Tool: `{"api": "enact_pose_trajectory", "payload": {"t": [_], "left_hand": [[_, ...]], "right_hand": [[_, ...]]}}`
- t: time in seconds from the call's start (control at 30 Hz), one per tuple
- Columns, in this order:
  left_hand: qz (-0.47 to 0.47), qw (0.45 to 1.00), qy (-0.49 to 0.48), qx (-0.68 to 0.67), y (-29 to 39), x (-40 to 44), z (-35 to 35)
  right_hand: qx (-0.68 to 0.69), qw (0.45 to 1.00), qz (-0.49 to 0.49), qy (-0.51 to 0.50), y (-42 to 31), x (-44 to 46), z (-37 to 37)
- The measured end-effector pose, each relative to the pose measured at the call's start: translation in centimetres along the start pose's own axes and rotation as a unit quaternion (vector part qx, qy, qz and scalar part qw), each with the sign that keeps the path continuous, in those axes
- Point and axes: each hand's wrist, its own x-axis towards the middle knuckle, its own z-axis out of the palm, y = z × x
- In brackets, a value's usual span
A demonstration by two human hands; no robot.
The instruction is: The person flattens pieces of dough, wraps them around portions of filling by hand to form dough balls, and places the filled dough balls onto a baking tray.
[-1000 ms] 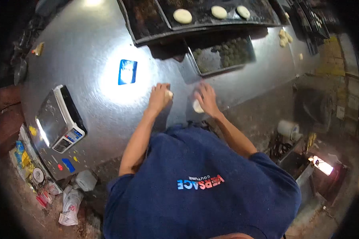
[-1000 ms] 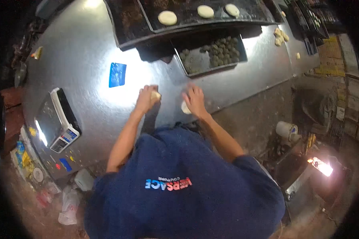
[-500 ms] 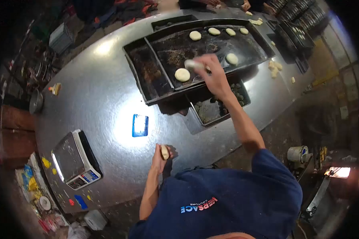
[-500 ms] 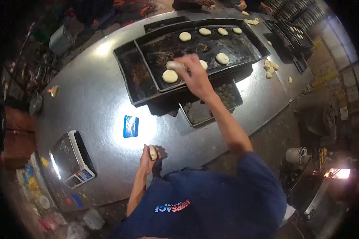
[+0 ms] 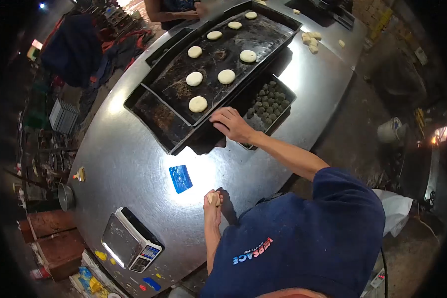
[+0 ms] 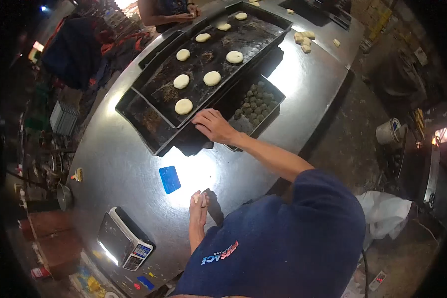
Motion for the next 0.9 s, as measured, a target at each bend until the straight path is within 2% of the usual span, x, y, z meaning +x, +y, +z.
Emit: {"api": "enact_pose_trajectory", "payload": {"t": [0.07, 0.13, 0.2, 0.27, 0.33, 0.4, 0.47, 0.53, 0.6, 0.67, 0.73, 0.77, 0.83, 0.9], "left_hand": [[0.018, 1.0, 0.002, 0.011, 1.4, -0.9, 1.0], [0.034, 0.998, 0.006, 0.056, 2.3, -0.7, 0.9], [0.062, 0.995, -0.017, 0.078, 3.0, -0.3, 0.5], [0.092, 0.99, -0.062, 0.087, 4.8, -0.8, 1.8], [0.082, 0.991, -0.082, 0.062, 6.1, -1.2, 3.1], [0.107, 0.989, -0.096, -0.034, 6.5, -1.9, 5.4], [0.121, 0.982, -0.132, -0.057, 5.2, -0.1, 4.4], [0.086, 0.986, -0.106, -0.095, 4.5, 0.6, 4.5], [0.079, 0.986, -0.11, -0.099, 3.6, 1.0, 5.1], [0.068, 0.974, -0.149, -0.154, 3.8, 0.3, 7.0], [0.049, 0.98, -0.106, -0.161, 4.0, -0.7, 8.5], [0.04, 0.982, -0.084, -0.162, 4.0, -1.1, 8.8], [0.073, 0.976, -0.114, -0.172, 3.1, 0.0, 8.0], [0.085, 0.975, -0.107, -0.176, 3.4, -1.0, 8.0]], "right_hand": [[-0.026, 0.995, 0.07, -0.061, 3.7, -4.2, 0.1], [-0.129, 0.982, 0.134, -0.045, 7.8, -6.7, -0.1], [-0.19, 0.959, 0.199, -0.072, 10.9, -8.5, -0.4], [-0.253, 0.949, 0.148, -0.117, 13.2, -10.2, -0.9], [-0.289, 0.925, 0.181, -0.166, 13.9, -9.6, -0.5], [-0.191, 0.932, 0.266, -0.154, 12.6, -8.9, -0.3], [-0.056, 0.966, 0.241, -0.081, 9.7, -8.1, 0.6], [0.109, 0.949, 0.267, -0.126, 2.6, -6.7, -0.2], [0.179, 0.948, 0.202, -0.169, -3.7, -7.4, 0.2], [0.25, 0.955, 0.091, -0.131, -7.8, -9.4, 2.0], [0.172, 0.976, 0.01, -0.134, -10.5, -11.4, 3.5], [0.164, 0.98, 0.019, -0.108, -11.4, -12.1, 3.6], [0.149, 0.987, 0.038, -0.053, -14.1, -12.8, 2.7], [0.096, 0.995, -0.01, -0.036, -13.7, -13.9, 2.6]]}}
